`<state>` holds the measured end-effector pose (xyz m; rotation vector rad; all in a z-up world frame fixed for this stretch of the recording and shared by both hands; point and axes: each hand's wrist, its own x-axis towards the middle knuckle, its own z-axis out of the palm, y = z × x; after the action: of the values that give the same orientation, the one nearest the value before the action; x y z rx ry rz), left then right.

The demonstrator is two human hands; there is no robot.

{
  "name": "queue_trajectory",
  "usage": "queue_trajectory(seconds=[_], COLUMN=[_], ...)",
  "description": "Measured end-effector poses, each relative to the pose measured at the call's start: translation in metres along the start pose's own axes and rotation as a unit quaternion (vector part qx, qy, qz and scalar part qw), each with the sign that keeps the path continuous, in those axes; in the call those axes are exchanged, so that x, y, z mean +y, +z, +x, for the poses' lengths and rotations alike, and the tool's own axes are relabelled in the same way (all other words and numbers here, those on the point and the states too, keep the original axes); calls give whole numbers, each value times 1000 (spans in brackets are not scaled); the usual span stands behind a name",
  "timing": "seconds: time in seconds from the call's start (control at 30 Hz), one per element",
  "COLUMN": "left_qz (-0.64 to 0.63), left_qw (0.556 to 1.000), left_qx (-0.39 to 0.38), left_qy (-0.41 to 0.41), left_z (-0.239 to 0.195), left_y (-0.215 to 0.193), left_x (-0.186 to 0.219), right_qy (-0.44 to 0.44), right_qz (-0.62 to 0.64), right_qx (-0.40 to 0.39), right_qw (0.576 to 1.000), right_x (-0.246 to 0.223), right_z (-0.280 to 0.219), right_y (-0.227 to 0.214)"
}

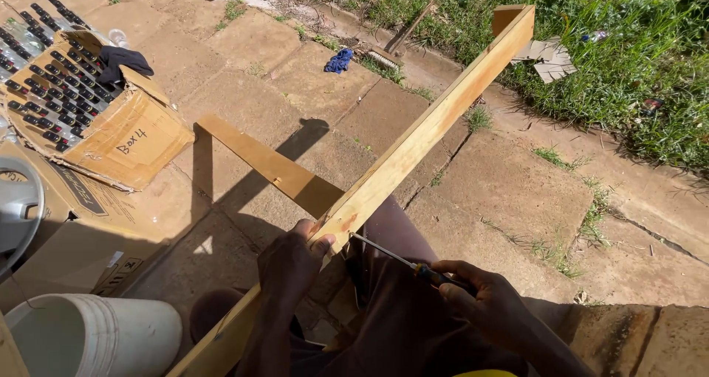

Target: Fastening a screw into a wooden plank using a manual screwdriver

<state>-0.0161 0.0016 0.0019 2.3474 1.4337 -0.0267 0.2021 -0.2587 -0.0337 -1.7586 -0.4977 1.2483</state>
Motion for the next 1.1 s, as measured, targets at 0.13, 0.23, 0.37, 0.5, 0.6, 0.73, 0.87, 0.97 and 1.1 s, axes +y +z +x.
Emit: queue_trajectory(seconds=[0.13, 0.23, 0.37, 0.5, 0.6, 0.73, 0.87, 0.97, 1.1], left_qz=[4, -8, -15, -10, -9, -10, 10, 8, 3], left_qw=[1000, 1000, 1000, 1000, 1000, 1000, 1000, 999, 999], left_qx=[11, -3, -9, 7, -4, -12, -9, 2, -35], left_qy=[16, 11, 5, 7, 8, 8, 6, 31, 16], left_z=[6, 3, 2, 6, 5, 9, 9, 13, 11], left_y=[4, -3, -7, -1, -1, 0, 6, 10, 8], left_x=[2, 6, 11, 7, 6, 5, 2, -1, 4], right_qy=[-1, 15, -3, -105, -182, -50, 142, 186, 205], right_qz=[36, -31, -102, -344, -422, -375, 96, 241, 277], right_qx=[6, 20, 28, 61, 56, 40, -54, -41, -44], right_qw=[999, 999, 994, 931, 886, 925, 984, 952, 938], right_x=[2, -20, -32, -20, -28, -77, -54, -54, -51], right_z=[3, -8, -20, -21, -28, -40, -12, -17, -19], right_y=[2, 9, 18, 24, 30, 39, 18, 13, 14])
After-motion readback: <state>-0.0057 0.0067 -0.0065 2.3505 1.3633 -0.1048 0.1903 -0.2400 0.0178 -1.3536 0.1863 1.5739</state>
